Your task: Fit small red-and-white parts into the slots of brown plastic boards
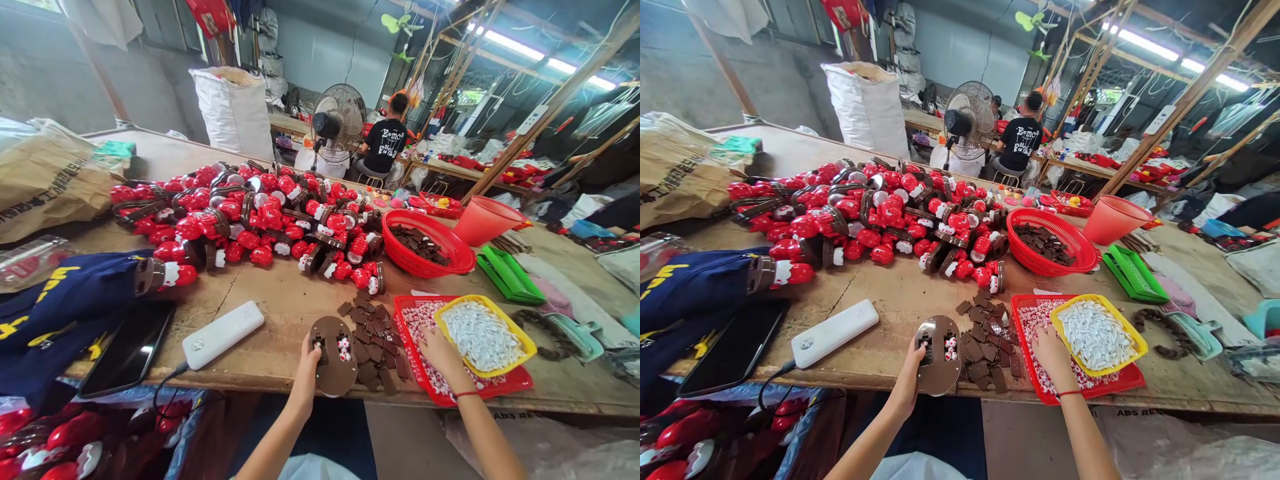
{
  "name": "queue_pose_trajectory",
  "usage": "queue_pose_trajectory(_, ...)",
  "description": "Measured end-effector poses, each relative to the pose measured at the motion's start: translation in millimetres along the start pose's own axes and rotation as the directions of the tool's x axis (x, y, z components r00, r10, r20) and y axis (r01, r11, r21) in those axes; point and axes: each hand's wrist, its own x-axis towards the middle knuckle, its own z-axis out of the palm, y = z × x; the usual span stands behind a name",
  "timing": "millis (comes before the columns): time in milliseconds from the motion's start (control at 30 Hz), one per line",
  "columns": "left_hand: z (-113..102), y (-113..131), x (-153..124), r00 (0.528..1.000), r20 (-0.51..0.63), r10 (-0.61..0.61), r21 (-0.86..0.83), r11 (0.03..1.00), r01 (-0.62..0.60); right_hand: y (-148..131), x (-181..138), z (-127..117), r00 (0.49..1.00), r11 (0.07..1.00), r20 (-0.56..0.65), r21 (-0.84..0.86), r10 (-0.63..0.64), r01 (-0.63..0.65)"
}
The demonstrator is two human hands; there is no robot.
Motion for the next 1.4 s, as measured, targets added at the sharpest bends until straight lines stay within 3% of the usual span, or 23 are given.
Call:
queue_pose_trajectory(100,0.6,-2.4,-3.0,0.999,0.021,0.029,0.022,0.999,-0.029,-16.4,-4.6,-9.1,0.996,0.996,0.000,0.034,-0.087,0.087)
queue_pose_trajectory(167,-0.3,-5.3,-4.2,0.998,0.030,0.063,0.049,0.997,-0.065,-37.2,-12.0,-20.8,0.976,0.957,-0.037,0.191,-0.214,0.217)
queue_pose_trajectory(300,-2.2,-11.9,-5.9,0.991,0.051,0.124,0.083,0.988,-0.127,-90.2,-41.3,-45.6,0.853,0.738,-0.085,0.461,-0.515,0.492)
queue_pose_trajectory(367,-2.2,-13.8,-6.9,0.988,0.067,0.141,0.080,0.986,-0.146,-112.1,-55.6,-51.2,0.776,0.666,-0.050,0.481,-0.629,0.571)
queue_pose_trajectory(433,-1.7,-14.7,-8.0,0.986,0.077,0.151,0.082,0.984,-0.157,-125.4,-63.7,-50.1,0.735,0.660,-0.007,0.433,-0.678,0.614)
queue_pose_trajectory(600,-0.7,-17.0,-9.8,0.990,0.066,0.123,0.086,0.988,-0.129,-126.5,-61.3,-41.7,0.734,0.679,0.014,0.391,-0.679,0.621)
queue_pose_trajectory(767,0.5,-22.6,-11.8,0.991,0.061,0.116,0.064,0.991,-0.120,-126.4,-59.4,-53.9,0.787,0.575,-0.164,0.598,-0.594,0.558)
queue_pose_trajectory(867,1.5,-25.8,-13.0,0.991,0.068,0.117,0.059,0.991,-0.121,-137.4,-65.4,-56.3,0.761,0.530,-0.184,0.616,-0.622,0.583)
queue_pose_trajectory(1000,1.5,-28.6,-12.9,0.991,0.054,0.122,0.040,0.992,-0.124,-146.0,-71.8,-49.9,0.664,0.511,-0.105,0.553,-0.740,0.658)
queue_pose_trajectory(1167,1.1,-28.3,-12.3,0.996,0.036,0.083,0.040,0.996,-0.085,-129.9,-69.6,-46.6,0.739,0.636,0.028,0.531,-0.673,0.560)
queue_pose_trajectory(1400,6.4,-25.6,-13.7,0.994,0.058,0.094,0.097,0.990,-0.099,-119.5,-66.5,-48.0,0.722,0.711,0.208,0.484,-0.660,0.511)
